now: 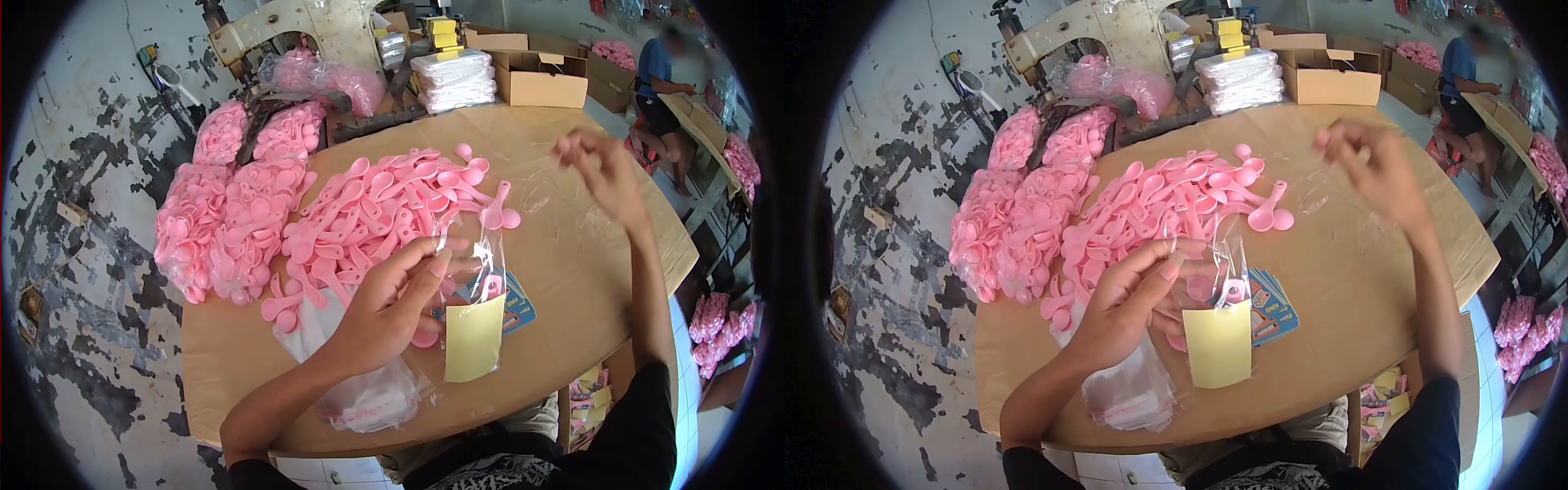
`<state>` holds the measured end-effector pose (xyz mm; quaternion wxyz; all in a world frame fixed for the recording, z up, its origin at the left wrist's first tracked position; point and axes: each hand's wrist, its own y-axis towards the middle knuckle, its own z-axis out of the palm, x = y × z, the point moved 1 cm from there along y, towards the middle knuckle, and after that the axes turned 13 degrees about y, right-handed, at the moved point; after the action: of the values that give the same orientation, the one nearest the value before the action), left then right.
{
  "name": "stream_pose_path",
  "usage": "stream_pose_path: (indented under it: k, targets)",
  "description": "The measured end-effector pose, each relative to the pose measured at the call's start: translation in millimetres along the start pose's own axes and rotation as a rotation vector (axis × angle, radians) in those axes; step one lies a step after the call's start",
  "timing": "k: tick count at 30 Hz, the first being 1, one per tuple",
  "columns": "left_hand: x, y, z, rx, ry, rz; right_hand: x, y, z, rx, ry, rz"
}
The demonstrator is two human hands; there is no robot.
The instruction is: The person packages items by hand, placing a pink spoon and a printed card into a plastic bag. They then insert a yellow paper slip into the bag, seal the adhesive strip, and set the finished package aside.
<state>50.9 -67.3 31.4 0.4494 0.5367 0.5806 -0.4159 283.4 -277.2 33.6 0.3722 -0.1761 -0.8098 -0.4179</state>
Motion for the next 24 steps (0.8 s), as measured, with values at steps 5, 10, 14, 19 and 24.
stream_pose_path:
  k: [5,10,14,19,24]
  targets:
    - [7,5,4,0.021,0.023,-0.010,34,-26,46,0.316,-0.268,-0.146]
    - [16,9,5,0.000,-0.023,0.023,-21,-15,11,0.331,-0.306,0.030]
    - [17,9,5,0.011,-0.075,-0.034,-18,-6,6,0.274,-0.352,0.016]
    - [14,6,8,-0.001,-0.063,-0.073,1,-11,23,0.136,-0.126,-0.106]
    - [17,7,11,0.028,-0.069,-0.057,6,-12,20,0.208,-0.020,0.045]
